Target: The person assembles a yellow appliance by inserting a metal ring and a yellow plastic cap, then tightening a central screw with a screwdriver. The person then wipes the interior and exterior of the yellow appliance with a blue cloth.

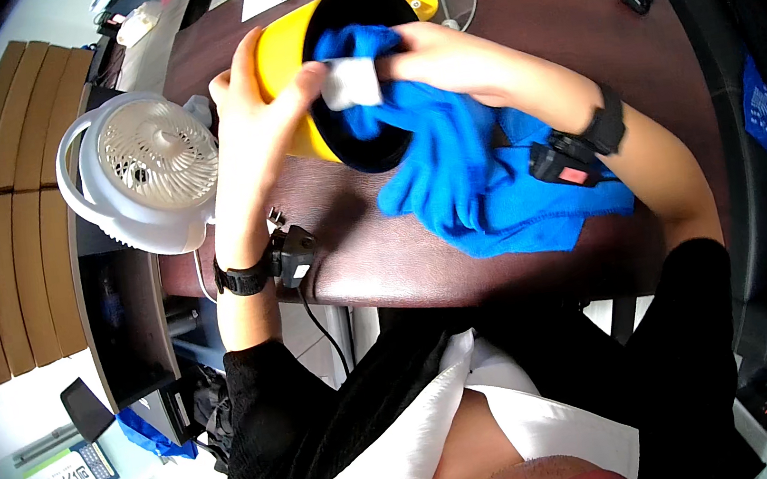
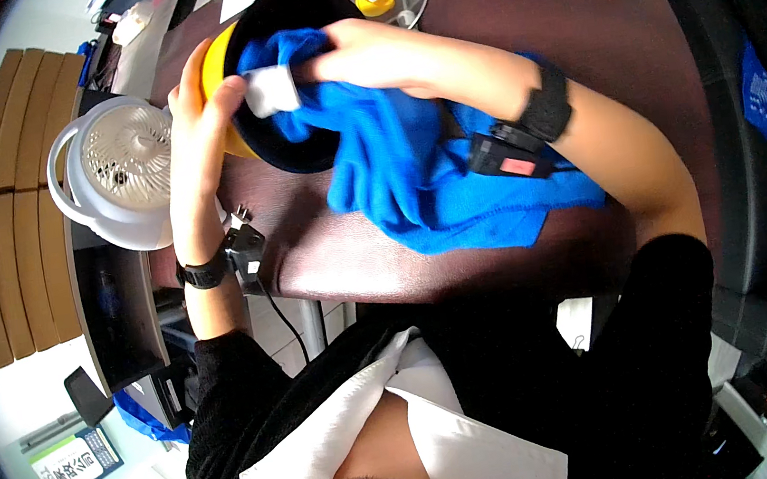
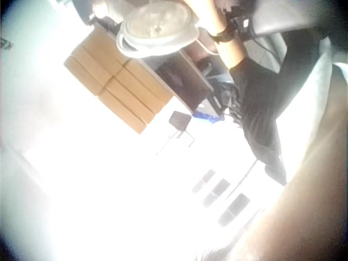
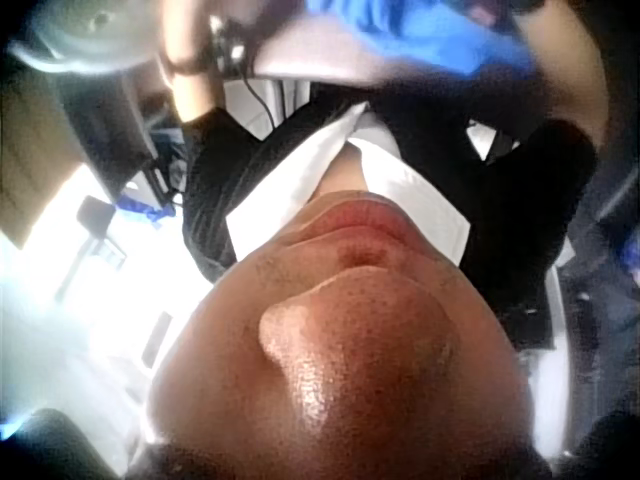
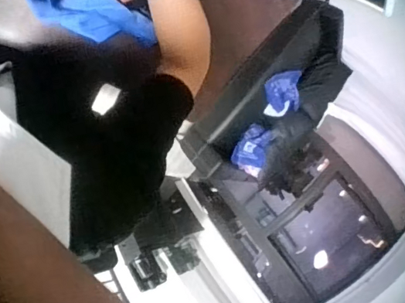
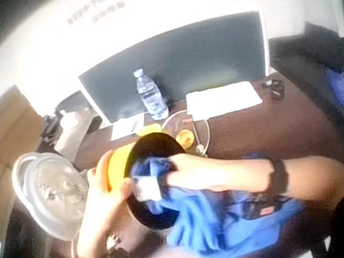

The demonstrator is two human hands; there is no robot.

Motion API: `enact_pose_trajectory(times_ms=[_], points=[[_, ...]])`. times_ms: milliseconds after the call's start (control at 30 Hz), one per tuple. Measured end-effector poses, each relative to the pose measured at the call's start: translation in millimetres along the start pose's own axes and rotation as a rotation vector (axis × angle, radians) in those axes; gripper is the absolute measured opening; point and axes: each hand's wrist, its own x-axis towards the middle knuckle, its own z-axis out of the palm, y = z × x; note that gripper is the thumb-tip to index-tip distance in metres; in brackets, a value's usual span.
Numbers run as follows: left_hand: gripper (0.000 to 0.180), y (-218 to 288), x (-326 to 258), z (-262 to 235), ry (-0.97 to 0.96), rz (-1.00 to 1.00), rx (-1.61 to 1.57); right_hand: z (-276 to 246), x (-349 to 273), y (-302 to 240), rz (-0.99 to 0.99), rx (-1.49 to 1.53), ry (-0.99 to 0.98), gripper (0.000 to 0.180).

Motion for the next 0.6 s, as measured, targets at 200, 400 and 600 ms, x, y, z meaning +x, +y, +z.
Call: enact_pose_trajectory(times_ms=[200, 400, 600], points=[[0.062, -39.1, 15.4, -8.2, 0.013, -0.214, -0.73, -68.5, -16.7, -2.8, -0.2, 0.117, 0.308, 0.045], [0.056, -45.5, 18.2, -4.2, 0.069, -0.35, -1.248, -86.2, -7.8, 1.4, -0.408, 0.232, 0.693, 0.042], [0.066, -75.7, 18.3, 8.8, -0.298, -0.213, -1.908, -54.9, 2.2, 18.8, -0.565, -0.038, 0.591, 0.052]])
